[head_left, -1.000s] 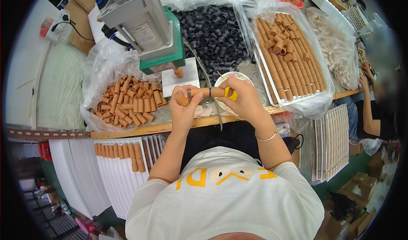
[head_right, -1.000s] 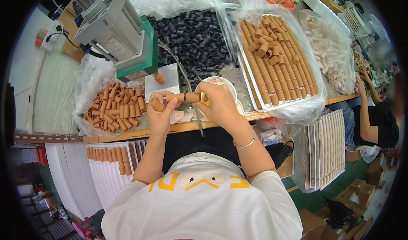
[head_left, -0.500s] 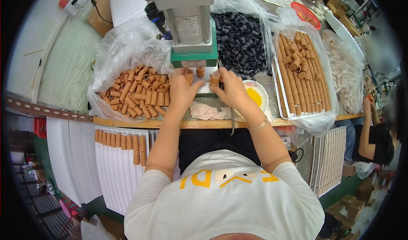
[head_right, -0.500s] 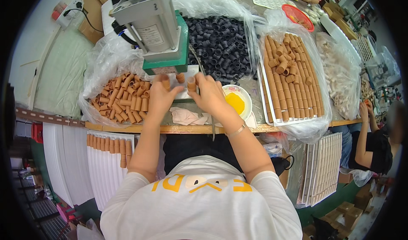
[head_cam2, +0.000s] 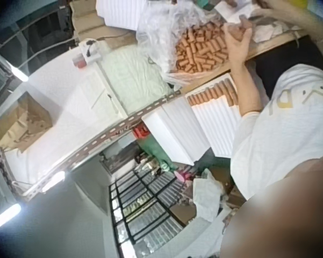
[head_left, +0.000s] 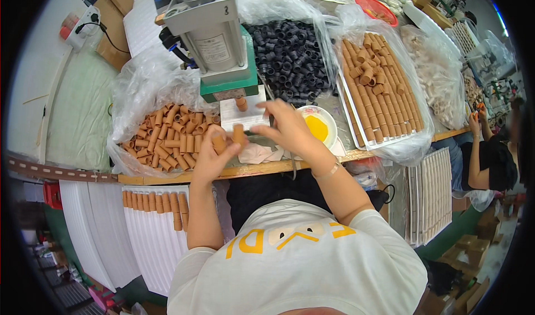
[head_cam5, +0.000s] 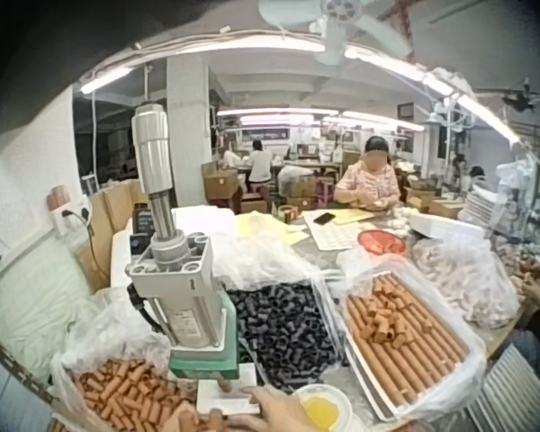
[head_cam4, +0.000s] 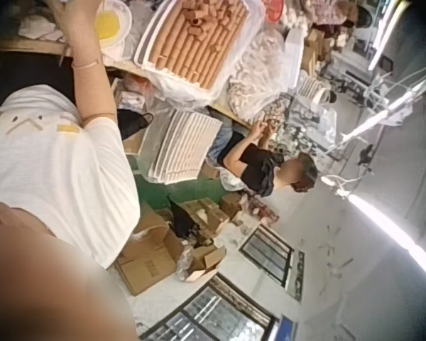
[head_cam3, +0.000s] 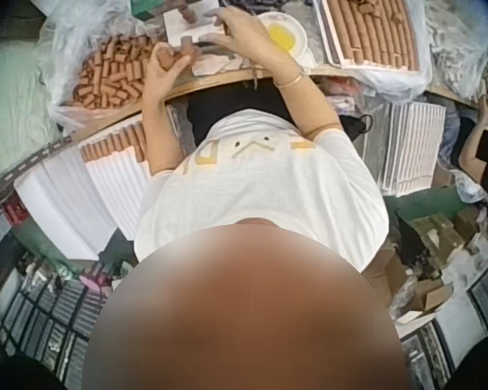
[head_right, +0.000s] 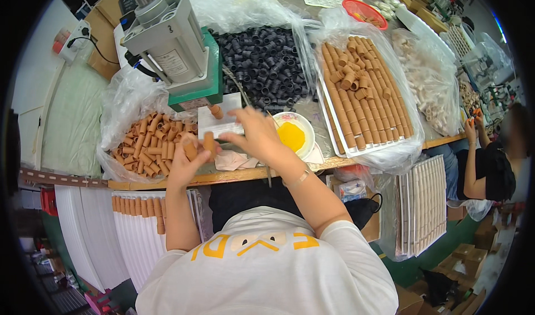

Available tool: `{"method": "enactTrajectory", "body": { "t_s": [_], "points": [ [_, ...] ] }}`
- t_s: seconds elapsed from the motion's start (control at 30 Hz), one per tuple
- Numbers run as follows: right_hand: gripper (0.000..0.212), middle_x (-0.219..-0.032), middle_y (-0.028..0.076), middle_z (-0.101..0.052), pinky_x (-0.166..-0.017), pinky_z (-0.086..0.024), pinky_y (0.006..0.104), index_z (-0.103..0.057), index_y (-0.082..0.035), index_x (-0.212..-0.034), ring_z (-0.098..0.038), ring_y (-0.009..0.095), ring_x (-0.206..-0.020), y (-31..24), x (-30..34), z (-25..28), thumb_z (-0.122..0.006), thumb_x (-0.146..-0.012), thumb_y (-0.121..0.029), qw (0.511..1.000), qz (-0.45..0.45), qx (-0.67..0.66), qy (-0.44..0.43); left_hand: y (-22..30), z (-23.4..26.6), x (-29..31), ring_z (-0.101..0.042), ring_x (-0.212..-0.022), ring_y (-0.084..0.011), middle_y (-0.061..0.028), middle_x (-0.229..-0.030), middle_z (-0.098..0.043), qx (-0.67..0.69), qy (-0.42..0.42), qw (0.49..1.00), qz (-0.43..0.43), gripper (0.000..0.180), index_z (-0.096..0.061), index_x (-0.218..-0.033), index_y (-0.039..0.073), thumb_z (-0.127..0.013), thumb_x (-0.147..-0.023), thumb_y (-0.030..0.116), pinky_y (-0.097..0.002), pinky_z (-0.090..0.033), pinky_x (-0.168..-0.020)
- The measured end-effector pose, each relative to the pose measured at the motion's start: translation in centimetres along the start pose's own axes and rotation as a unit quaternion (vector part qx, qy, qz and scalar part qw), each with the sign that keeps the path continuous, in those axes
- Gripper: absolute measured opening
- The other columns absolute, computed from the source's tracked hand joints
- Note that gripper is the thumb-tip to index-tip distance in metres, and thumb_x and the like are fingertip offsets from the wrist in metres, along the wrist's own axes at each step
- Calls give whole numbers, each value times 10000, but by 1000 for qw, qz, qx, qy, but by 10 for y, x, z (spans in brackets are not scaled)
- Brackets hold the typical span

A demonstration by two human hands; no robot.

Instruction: Apply adhesive to small cylindrical components and insert black pins or rods into them at a manufacturing station.

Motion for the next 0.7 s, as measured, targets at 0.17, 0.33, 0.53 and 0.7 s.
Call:
{"method": "enactTrajectory", "body": {
  "t_s": [0.17,0.33,0.53,0.7],
  "points": [
    [282,-760,39,-621,-578,-446,230,-637,-13,-1029,-543,83,-627,9,41,11,-753,-826,-172,974,89,-197,-75,0,-50,-2,-624,-923,-130,-82,-981,-652,-70,-86,993,30,351,-442,-961,73,-755,-804,51,-281,-505,-802],
    [222,-649,33,-611,-580,-466,250,-646,-6,-987,-565,106,-589,15,53,24,-742,-830,-130,991,-47,-124,-20,-13,-85,-4,-644,-777,-147,-83,-869,-680,-213,29,976,-10,378,-462,-917,48,-793,-735,39,-307,-511,-695],
    [218,-765,88,-685,-628,-504,322,-657,-71,-998,-651,221,-657,32,48,37,-726,-832,-194,994,-25,-102,19,-9,-79,10,-606,-913,-157,-100,-1027,-634,-254,95,961,-50,327,-499,-976,56,-745,-766,10,-292,-498,-776],
    [211,-897,160,-663,-739,-516,420,-735,-102,-996,-653,350,-840,124,4,66,-685,-854,-249,964,-90,208,138,1,5,38,-587,-914,-161,-23,-1050,-598,57,196,979,24,394,-581,-1113,58,-752,-759,41,-298,-502,-802]
  ]
}}
Point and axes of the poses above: each hand's wrist, its own x-axis away from the middle knuckle, its own z-axis out of the back of the hand, y = z × x, the point moved 2 cm from there along -x, towards the middle knuckle
